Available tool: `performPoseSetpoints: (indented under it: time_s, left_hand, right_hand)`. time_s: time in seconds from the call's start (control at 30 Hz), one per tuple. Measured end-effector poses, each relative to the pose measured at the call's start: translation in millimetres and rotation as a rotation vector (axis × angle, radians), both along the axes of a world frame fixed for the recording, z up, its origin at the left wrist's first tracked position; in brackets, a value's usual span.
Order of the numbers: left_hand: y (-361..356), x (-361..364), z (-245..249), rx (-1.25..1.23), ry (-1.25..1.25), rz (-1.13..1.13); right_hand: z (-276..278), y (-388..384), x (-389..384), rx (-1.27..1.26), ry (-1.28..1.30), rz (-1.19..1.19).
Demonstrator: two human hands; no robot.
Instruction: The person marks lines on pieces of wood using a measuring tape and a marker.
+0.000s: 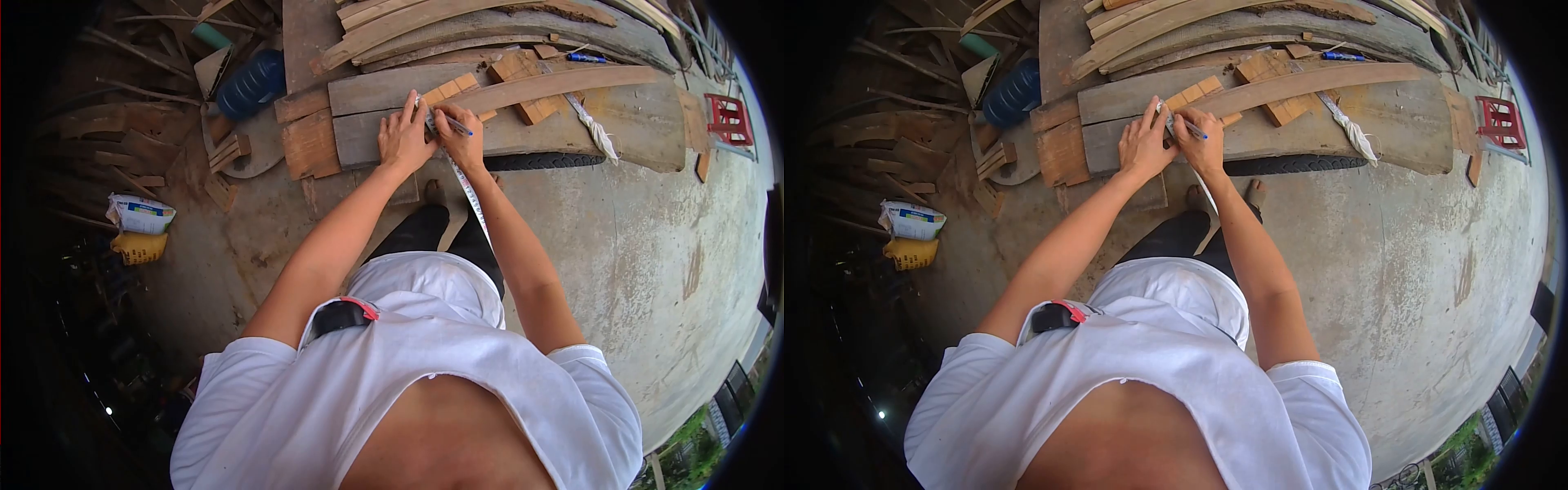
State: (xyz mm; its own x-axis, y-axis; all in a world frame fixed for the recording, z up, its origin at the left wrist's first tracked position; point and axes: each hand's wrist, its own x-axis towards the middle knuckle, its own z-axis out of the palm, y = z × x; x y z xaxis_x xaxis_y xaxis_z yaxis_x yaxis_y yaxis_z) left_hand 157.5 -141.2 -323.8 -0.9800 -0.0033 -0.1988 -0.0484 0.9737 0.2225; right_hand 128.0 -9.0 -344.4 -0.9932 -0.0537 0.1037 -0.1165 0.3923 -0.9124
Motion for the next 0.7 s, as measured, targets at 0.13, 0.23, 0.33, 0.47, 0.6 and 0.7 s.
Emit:
performPoseSetpoints:
  time_s: [0.13,0.23,0.33,0.47,0.6,0.7]
  left_hand:
    - [0,1,-2,0.015,0.023,0.011]
    - [1,2,-2,0.013,0.042,0.019]
    - [1,1,-1,0.009,0.018,0.011]
    - [0,2,2,0.006,0.0,-0.004]
    - [1,-1,3,0.037,-0.025,0.006]
    - [0,0,-2,0.08,-0.018,0.025]
  right_hand:
    - [-2,18,17,0.021,0.016,0.03]
    - [-2,20,19,0.03,-0.013,0.041]
    - [1,10,9,0.037,-0.016,0.02]
    - [-1,-4,-7,-0.094,-0.095,-0.007]
    - [0,16,11,0.05,0.016,0.04]
    - [2,37,38,0.087,-0.032,0.04]
